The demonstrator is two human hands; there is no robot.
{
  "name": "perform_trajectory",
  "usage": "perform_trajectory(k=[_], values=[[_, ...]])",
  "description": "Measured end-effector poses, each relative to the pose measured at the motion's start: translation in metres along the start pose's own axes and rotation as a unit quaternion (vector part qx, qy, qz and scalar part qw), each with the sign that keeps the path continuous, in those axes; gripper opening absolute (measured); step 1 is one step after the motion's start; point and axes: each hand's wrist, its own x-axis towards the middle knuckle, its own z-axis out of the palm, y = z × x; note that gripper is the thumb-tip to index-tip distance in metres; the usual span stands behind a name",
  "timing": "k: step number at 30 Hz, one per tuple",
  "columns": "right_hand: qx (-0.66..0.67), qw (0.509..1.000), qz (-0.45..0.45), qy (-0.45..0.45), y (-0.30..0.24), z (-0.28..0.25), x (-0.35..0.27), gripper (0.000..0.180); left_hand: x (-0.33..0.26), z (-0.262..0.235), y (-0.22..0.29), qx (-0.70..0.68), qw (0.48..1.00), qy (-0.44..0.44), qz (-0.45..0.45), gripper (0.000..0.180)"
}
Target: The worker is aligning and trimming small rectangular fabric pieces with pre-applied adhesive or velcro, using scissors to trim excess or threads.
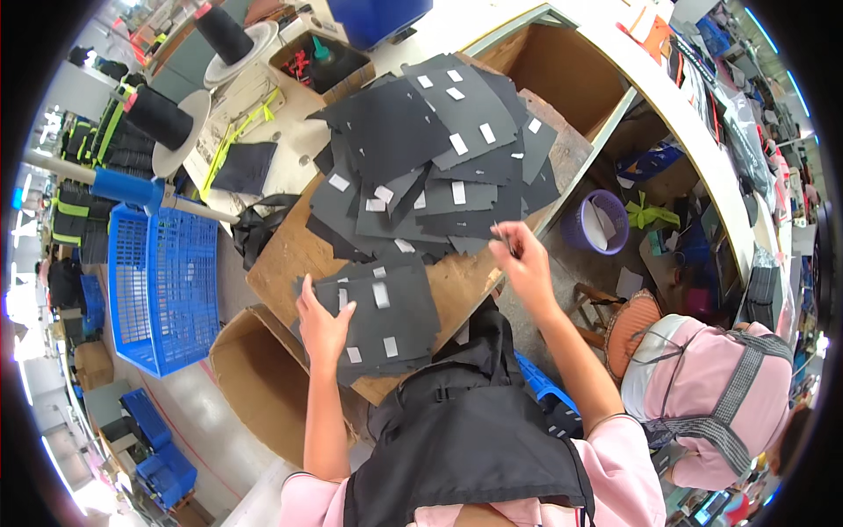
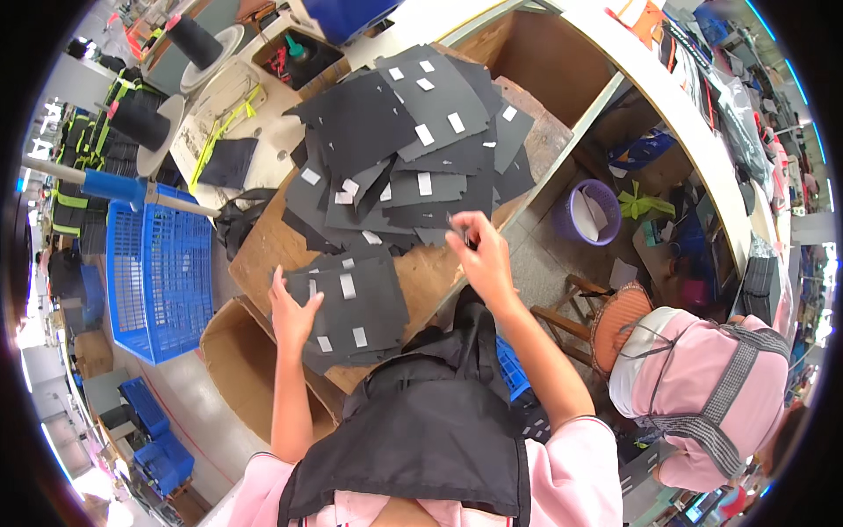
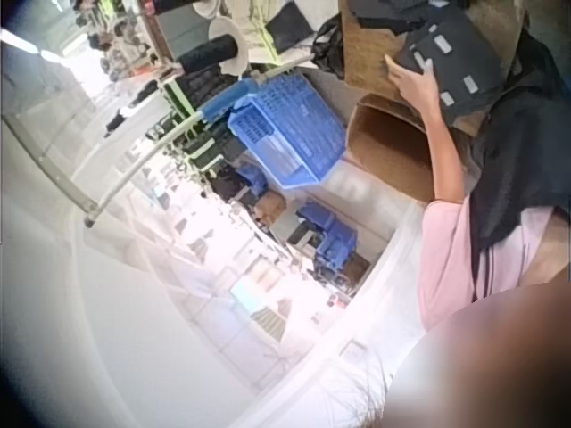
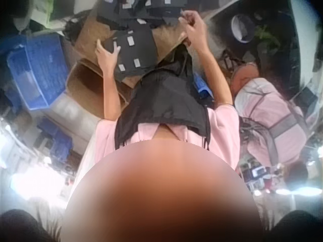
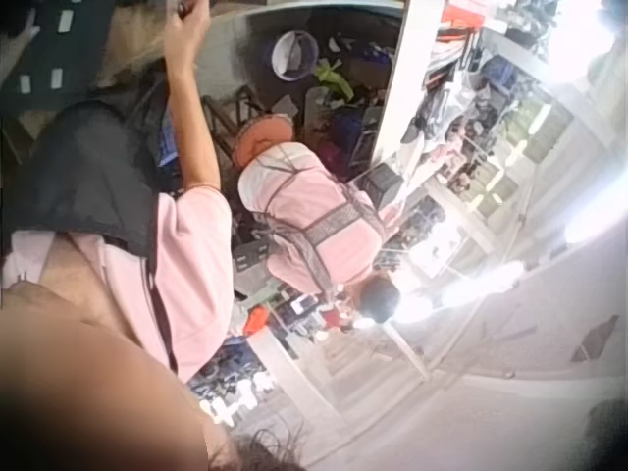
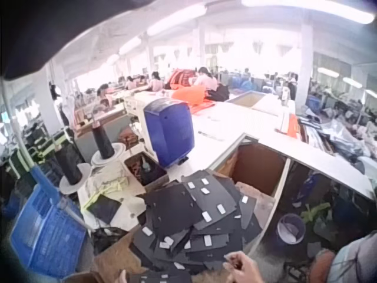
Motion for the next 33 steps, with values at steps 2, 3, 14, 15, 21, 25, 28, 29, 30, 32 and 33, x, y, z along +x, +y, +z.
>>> perform_trajectory(k=[2, 3, 14, 15, 21, 25, 28, 29, 30, 32, 33], values=[[-0.051, 0.998, -0.006, 0.046, 0.004, 0.008, 0.043, 0.025, 0.002, 0.019, -0.019, 0.126, 0.991, 0.035, 0.001, 0.092], [-0.069, 0.996, 0.001, 0.063, 0.008, 0.010, 0.065, 0.027, -0.001, 0.026, -0.019, 0.146, 0.988, 0.041, 0.026, 0.091], [0.386, 0.859, 0.307, 0.141, 0.021, 0.060, 0.183, 0.020, -0.004, 0.022, 0.013, 0.007, 0.990, 0.092, 0.110, 0.080], [0.355, 0.878, 0.272, 0.172, 0.011, 0.056, 0.182, 0.017, -0.003, 0.023, 0.022, -0.058, 0.984, 0.089, 0.144, 0.077], [0.092, 0.987, -0.122, 0.057, -0.071, -0.012, 0.097, 0.019, -0.002, -0.002, 0.068, -0.207, 0.953, 0.088, 0.204, 0.062], [0.089, 0.968, 0.005, -0.233, -0.109, -0.050, 0.043, 0.012, 0.010, -0.014, 0.120, -0.277, 0.892, 0.011, 0.358, 0.070], [0.098, 0.913, -0.005, -0.396, -0.104, -0.056, 0.026, 0.011, 0.015, -0.017, 0.141, -0.386, 0.846, -0.174, 0.326, 0.084], [0.149, 0.894, 0.043, -0.419, -0.108, -0.056, 0.019, 0.014, 0.017, -0.021, 0.140, -0.436, 0.800, -0.319, 0.261, 0.078], [0.162, 0.892, 0.048, -0.419, -0.103, -0.055, 0.013, 0.018, 0.011, -0.024, 0.138, -0.431, 0.791, -0.394, 0.184, 0.069], [0.178, 0.889, 0.061, -0.417, -0.091, -0.053, 0.005, 0.023, -0.002, -0.022, 0.132, -0.419, 0.772, -0.468, 0.097, 0.060], [0.134, 0.892, 0.029, -0.431, -0.087, -0.052, 0.003, 0.018, -0.010, -0.022, 0.126, -0.432, 0.768, -0.468, 0.066, 0.049]])
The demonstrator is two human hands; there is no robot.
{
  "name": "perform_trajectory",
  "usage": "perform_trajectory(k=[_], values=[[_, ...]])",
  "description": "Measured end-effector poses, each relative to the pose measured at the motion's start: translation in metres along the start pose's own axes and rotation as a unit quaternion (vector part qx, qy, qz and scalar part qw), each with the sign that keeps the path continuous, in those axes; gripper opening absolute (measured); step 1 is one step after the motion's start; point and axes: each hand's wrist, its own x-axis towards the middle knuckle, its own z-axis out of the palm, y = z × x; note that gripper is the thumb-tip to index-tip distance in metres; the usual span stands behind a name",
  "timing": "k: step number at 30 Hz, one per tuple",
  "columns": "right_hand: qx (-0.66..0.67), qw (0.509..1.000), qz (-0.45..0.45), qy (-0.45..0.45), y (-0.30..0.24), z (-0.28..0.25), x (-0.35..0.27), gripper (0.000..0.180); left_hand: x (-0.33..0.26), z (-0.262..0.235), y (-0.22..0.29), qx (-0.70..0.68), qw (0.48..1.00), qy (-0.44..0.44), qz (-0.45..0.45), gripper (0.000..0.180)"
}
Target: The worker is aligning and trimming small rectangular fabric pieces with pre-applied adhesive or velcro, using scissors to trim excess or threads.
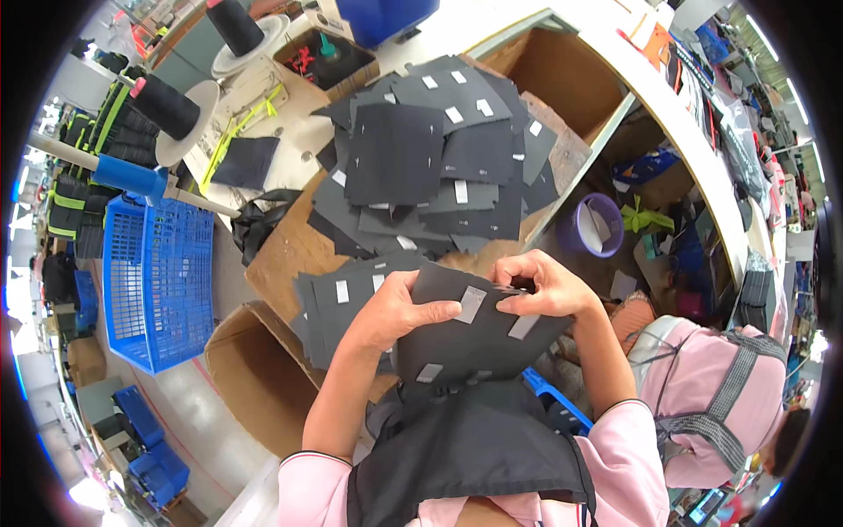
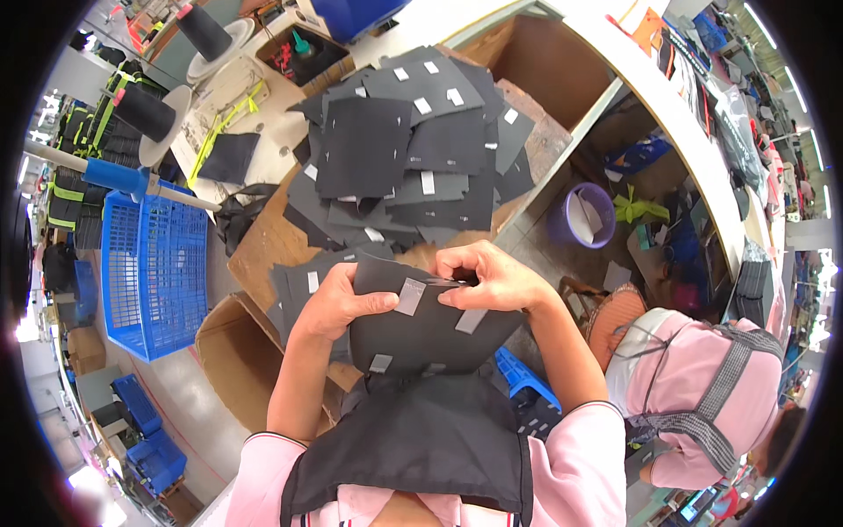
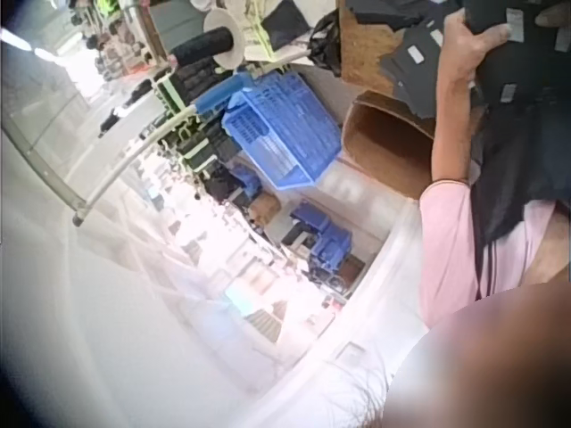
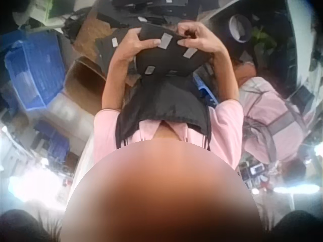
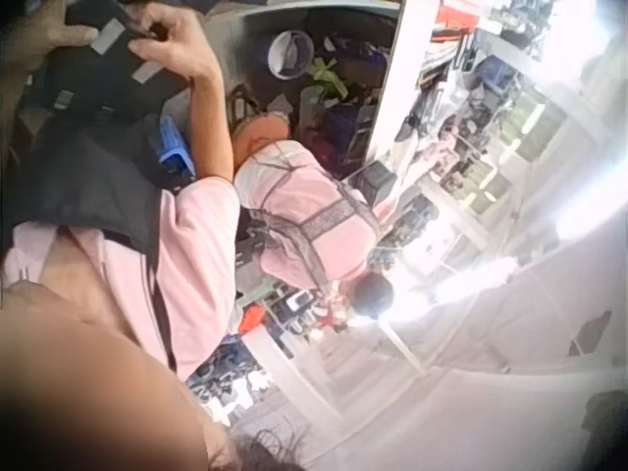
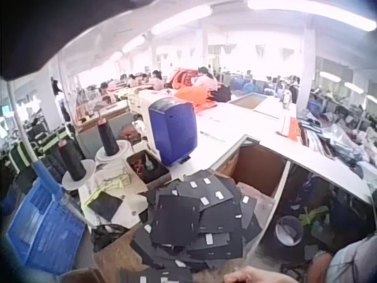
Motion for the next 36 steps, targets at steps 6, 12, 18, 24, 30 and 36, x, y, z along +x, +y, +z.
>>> perform_trajectory(k=[6, 12, 18, 24, 30, 36], values=[[-0.505, 0.743, -0.175, 0.404, 0.007, 0.039, -0.005, 0.027, -0.017, 0.011, -0.016, -0.090, 0.987, 0.125, -0.040, 0.026], [-0.362, 0.853, -0.142, 0.349, 0.016, 0.086, -0.034, 0.040, -0.025, 0.026, -0.018, -0.104, 0.980, 0.166, -0.024, 0.023], [-0.384, 0.825, -0.182, 0.373, 0.032, 0.090, -0.036, 0.034, -0.029, 0.032, -0.015, -0.105, 0.983, 0.147, -0.036, 0.020], [-0.383, 0.819, -0.199, 0.377, 0.030, 0.087, -0.034, 0.033, -0.031, 0.030, -0.015, -0.111, 0.982, 0.140, -0.054, 0.019], [-0.436, 0.794, -0.218, 0.363, 0.031, 0.085, -0.037, 0.031, -0.030, 0.031, -0.018, -0.147, 0.978, 0.132, -0.067, 0.019], [-0.357, 0.832, -0.188, 0.380, 0.026, 0.089, -0.041, 0.028, -0.031, 0.031, -0.018, -0.145, 0.978, 0.138, -0.060, 0.019]])
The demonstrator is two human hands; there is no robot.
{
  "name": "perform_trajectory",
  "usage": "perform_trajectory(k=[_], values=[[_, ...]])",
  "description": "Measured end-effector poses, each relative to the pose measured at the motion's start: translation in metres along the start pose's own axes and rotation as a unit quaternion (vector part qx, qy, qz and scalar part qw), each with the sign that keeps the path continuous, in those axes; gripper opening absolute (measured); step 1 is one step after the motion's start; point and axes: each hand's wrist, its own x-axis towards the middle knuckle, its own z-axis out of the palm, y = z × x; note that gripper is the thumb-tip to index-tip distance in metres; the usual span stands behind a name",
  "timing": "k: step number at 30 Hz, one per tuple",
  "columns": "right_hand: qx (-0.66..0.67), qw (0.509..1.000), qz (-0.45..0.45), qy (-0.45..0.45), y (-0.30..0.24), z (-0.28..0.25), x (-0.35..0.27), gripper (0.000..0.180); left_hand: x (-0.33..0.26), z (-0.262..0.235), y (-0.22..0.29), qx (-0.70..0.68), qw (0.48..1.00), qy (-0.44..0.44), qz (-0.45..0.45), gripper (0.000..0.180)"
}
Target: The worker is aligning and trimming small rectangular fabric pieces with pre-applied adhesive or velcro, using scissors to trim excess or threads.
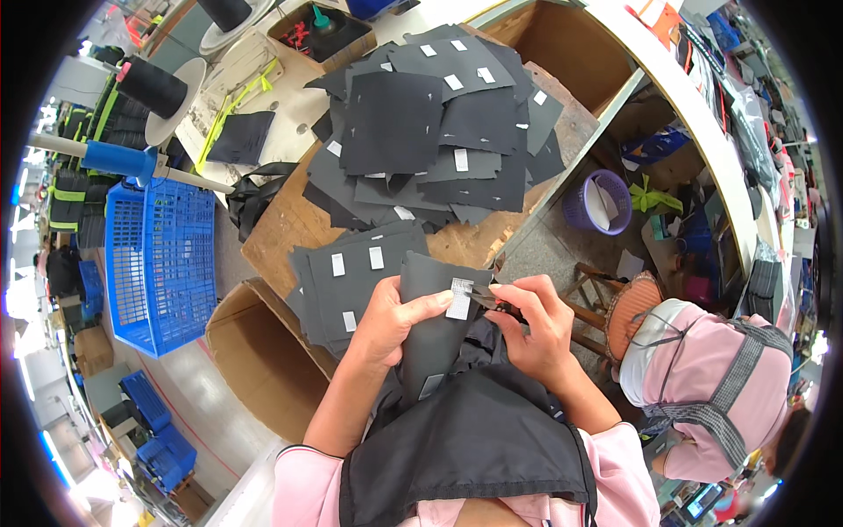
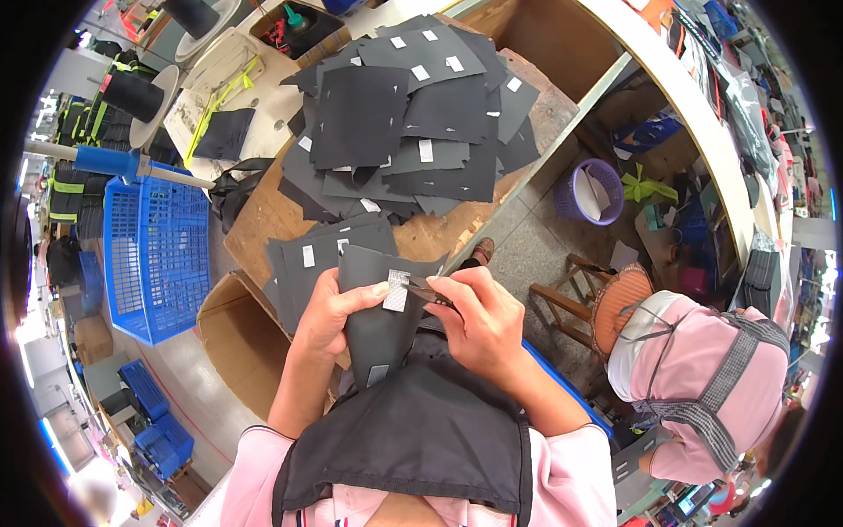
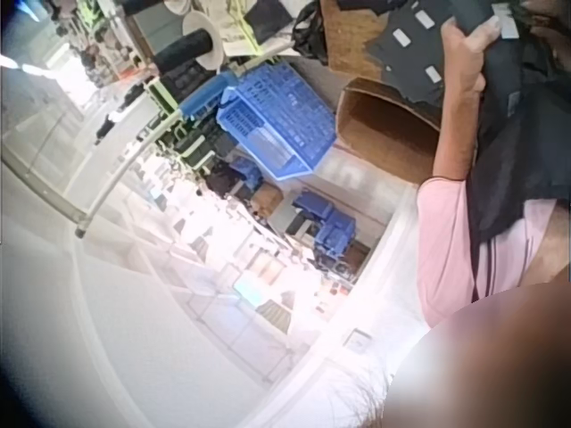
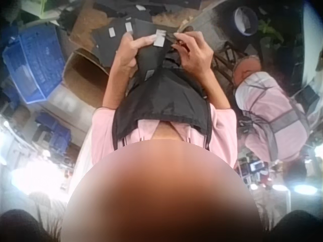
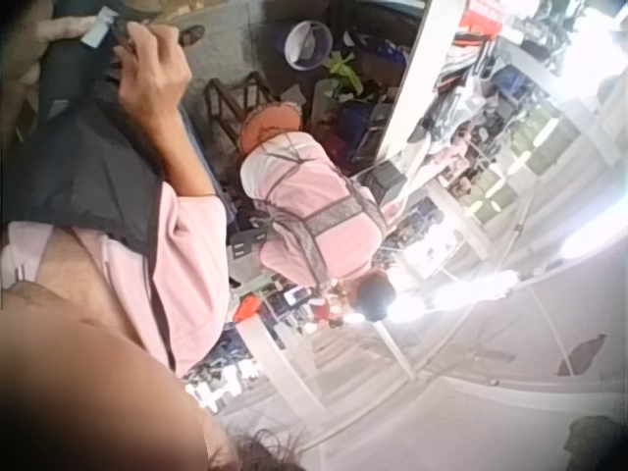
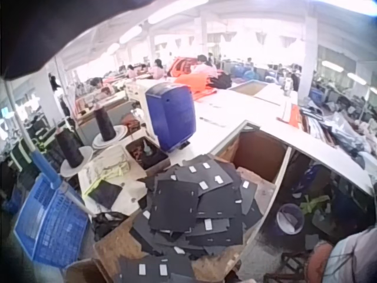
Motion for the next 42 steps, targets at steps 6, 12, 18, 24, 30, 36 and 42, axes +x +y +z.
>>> perform_trajectory(k=[6, 12, 18, 24, 30, 36, 42], values=[[-0.035, 0.998, -0.042, -0.023, 0.004, 0.000, 0.001, 0.031, 0.001, -0.001, 0.002, -0.005, 1.000, -0.013, -0.019, 0.019], [-0.012, 0.999, -0.028, -0.022, 0.004, 0.003, 0.002, 0.032, 0.001, -0.001, 0.001, 0.011, 1.000, -0.013, -0.007, 0.020], [0.017, 0.999, -0.028, -0.020, 0.003, -0.002, 0.001, 0.034, -0.002, -0.001, 0.004, 0.029, 1.000, -0.007, -0.009, 0.020], [-0.007, 0.999, -0.019, -0.042, 0.000, -0.003, 0.002, 0.033, -0.003, 0.000, 0.006, 0.049, 0.999, -0.001, -0.010, 0.021], [-0.033, 0.997, -0.065, -0.030, 0.003, -0.001, -0.002, 0.031, -0.002, -0.002, 0.004, 0.047, 0.999, -0.017, -0.018, 0.020], [0.016, 0.999, -0.028, -0.003, -0.003, -0.002, -0.005, 0.029, -0.004, -0.001, 0.004, 0.054, 0.998, -0.021, -0.013, 0.022], [0.085, 0.994, 0.069, -0.007, 0.006, -0.007, 0.009, 0.035, -0.005, -0.005, 0.000, 0.141, 0.989, -0.031, -0.026, 0.022]])
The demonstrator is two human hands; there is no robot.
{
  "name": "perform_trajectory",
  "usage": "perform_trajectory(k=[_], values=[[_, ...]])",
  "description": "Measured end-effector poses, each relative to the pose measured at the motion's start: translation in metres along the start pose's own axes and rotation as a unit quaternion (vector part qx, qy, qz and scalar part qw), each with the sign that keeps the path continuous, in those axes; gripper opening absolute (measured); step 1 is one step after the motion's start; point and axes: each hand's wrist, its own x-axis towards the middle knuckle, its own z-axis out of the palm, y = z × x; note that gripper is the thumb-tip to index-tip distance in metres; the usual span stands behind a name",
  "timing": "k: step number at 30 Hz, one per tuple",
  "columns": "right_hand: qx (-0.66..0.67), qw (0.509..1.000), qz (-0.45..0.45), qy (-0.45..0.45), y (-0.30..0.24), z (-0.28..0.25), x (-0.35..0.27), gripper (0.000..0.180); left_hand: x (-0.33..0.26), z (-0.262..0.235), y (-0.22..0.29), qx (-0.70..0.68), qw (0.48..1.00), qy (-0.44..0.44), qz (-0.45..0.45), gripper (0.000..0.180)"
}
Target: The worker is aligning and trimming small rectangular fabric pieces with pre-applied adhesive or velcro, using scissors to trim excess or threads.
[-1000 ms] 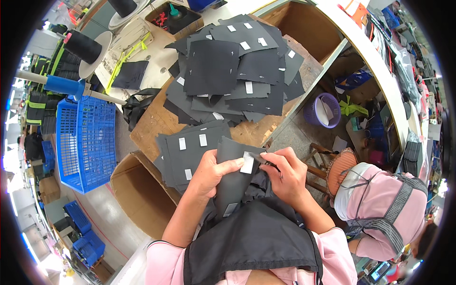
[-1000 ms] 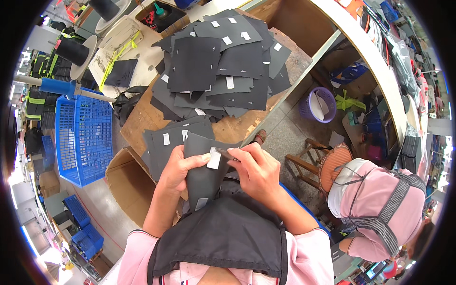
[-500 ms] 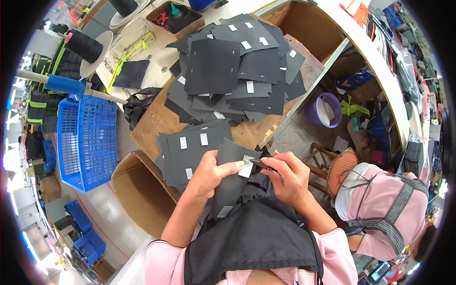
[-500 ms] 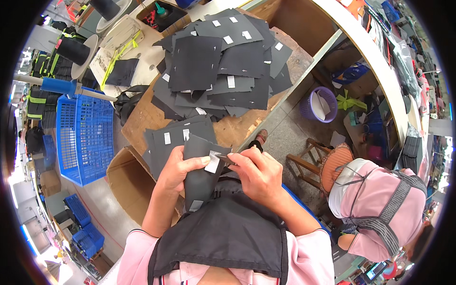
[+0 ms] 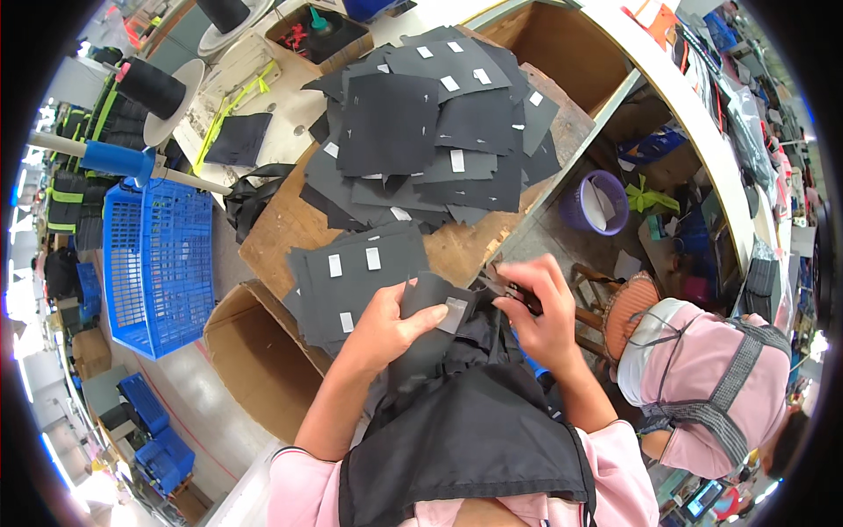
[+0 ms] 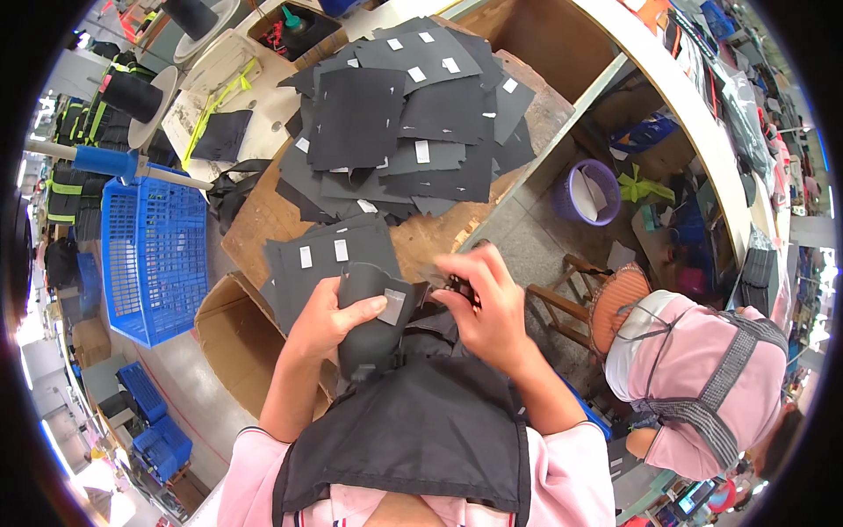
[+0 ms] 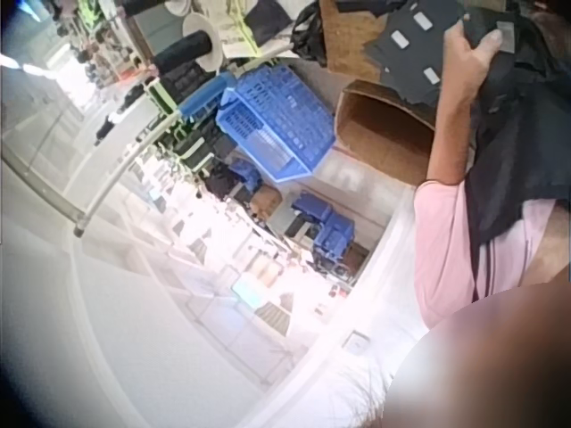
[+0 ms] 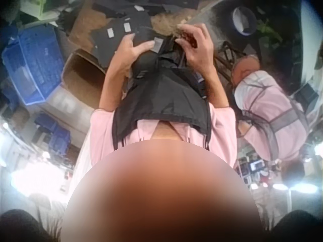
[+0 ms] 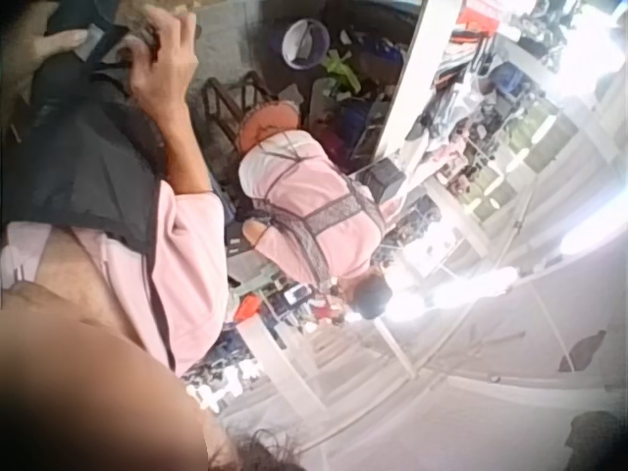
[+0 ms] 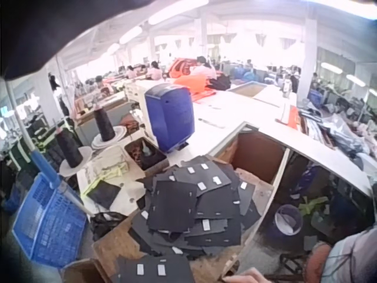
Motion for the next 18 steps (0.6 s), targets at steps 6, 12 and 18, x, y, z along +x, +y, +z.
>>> perform_trajectory(k=[6, 12, 18], values=[[0.015, 0.964, 0.019, -0.266, 0.035, -0.001, 0.019, 0.023, 0.012, -0.005, -0.024, 0.148, 0.980, 0.064, 0.117, 0.019], [0.146, 0.950, 0.184, -0.207, 0.032, 0.017, 0.007, 0.021, 0.016, -0.004, -0.022, -0.170, 0.981, -0.055, 0.068, 0.031], [0.006, 0.995, 0.085, -0.058, 0.009, 0.029, 0.002, 0.020, 0.015, 0.001, -0.022, -0.091, 0.994, 0.053, 0.032, 0.025]])
